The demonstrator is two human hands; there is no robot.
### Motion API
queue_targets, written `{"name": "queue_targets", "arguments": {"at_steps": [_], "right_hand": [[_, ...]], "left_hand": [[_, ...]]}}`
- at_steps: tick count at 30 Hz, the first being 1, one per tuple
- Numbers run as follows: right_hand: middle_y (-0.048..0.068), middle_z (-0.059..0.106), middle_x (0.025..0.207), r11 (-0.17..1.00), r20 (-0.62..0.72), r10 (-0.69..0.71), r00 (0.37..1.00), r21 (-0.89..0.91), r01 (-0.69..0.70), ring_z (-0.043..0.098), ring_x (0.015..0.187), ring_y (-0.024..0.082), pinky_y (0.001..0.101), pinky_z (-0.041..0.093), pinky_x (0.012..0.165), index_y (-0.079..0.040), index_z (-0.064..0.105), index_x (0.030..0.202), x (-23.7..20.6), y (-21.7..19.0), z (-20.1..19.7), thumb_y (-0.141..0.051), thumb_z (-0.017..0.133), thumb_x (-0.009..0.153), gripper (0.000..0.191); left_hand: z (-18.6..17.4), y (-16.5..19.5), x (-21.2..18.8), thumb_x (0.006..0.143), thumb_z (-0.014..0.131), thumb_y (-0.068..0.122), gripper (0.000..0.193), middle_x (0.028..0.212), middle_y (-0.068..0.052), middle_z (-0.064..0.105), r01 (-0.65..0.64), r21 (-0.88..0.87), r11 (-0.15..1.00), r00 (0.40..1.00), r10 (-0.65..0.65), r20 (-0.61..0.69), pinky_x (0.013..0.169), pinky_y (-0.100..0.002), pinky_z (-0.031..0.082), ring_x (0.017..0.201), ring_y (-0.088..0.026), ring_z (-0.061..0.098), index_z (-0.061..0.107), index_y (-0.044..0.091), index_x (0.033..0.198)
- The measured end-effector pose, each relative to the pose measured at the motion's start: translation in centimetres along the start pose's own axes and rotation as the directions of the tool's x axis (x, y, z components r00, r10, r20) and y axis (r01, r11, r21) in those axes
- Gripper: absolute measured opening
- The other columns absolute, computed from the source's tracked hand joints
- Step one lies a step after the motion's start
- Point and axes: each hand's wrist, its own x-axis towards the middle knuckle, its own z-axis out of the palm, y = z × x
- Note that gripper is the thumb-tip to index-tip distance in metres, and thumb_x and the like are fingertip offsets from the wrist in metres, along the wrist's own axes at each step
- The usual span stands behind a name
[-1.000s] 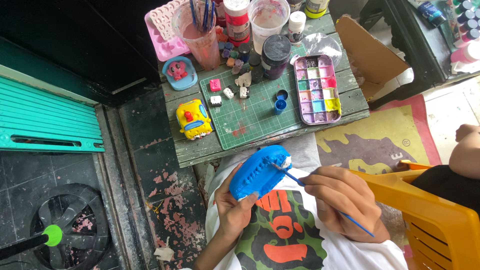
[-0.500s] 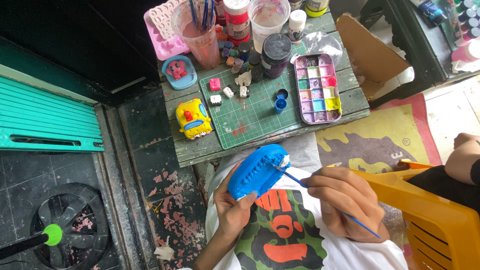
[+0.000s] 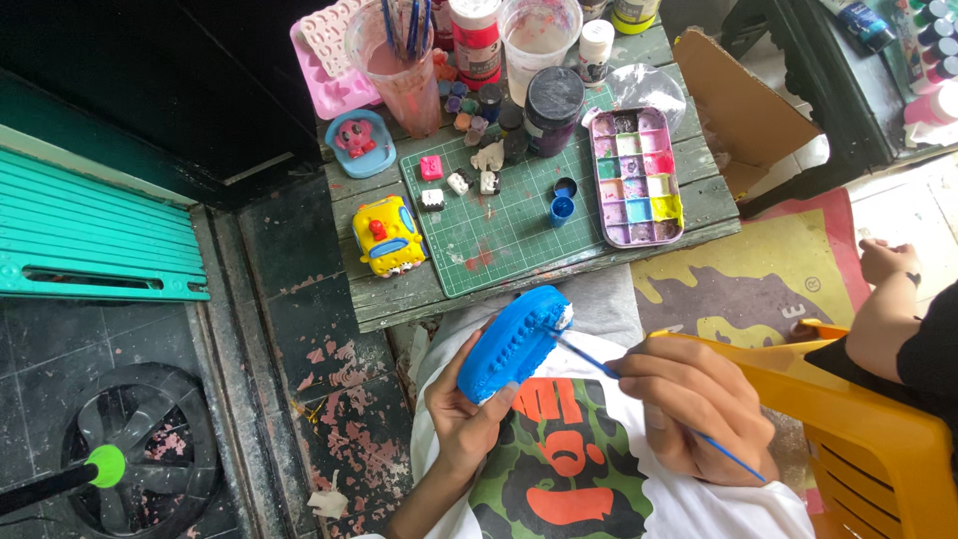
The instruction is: The person paints a blue figurine with white paint using a small brush, then paints a small white figurine, opens a jar of yellow paint, dips the brush, and continues painting the blue figurine.
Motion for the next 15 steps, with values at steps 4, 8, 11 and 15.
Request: {"name": "queue_targets", "arguments": {"at_steps": [4,8,11,15], "right_hand": [[0.015,0.072,0.092,1.000,-0.025,0.019,1.000,-0.022,-0.020,0.073,0.087,0.032,0.0394,0.060,0.081,0.003,0.063,0.097,0.05,-0.02,0.10,0.006,0.059,0.092,0.007],[0.015,0.073,0.090,1.000,0.052,0.009,0.999,-0.012,-0.008,0.073,0.086,0.033,0.0406,0.060,0.080,0.002,0.064,0.094,0.18,-0.13,-0.28,0.005,0.058,0.088,0.009],[0.015,0.073,0.091,0.997,0.056,0.069,0.996,-0.032,-0.067,0.073,0.087,0.033,0.0398,0.059,0.079,0.002,0.064,0.093,0.23,-0.11,-0.44,0.007,0.058,0.087,0.010],[0.015,0.071,0.094,0.997,0.003,-0.050,0.999,0.060,0.050,0.073,0.089,0.030,0.0393,0.061,0.083,0.004,0.060,0.095,0.26,0.32,0.09,0.009,0.054,0.089,0.010]], "left_hand": [[-0.02,0.10,-0.04,0.088,0.070,-0.009,0.064,0.151,-0.028,0.054,-0.022,0.020,1.000,1.000,0.022,0.010,0.118,-0.047,0.046,0.138,-0.032,0.058,0.048,-0.008,0.148],[-0.20,-0.10,-0.20,0.087,0.071,-0.009,0.065,0.150,-0.030,0.055,-0.004,0.028,1.000,1.000,0.004,-0.008,0.116,-0.047,0.047,0.136,-0.033,0.059,0.049,-0.009,0.148],[-0.40,-0.34,-0.29,0.087,0.071,-0.008,0.064,0.149,-0.028,0.056,0.000,0.013,1.000,1.000,0.000,-0.010,0.116,-0.046,0.047,0.135,-0.031,0.059,0.049,-0.010,0.147],[-0.51,-0.64,-0.22,0.085,0.074,-0.009,0.068,0.137,-0.027,0.064,0.049,-0.062,0.997,0.997,-0.052,-0.056,0.111,-0.045,0.049,0.123,-0.028,0.065,0.050,-0.012,0.148]]}}
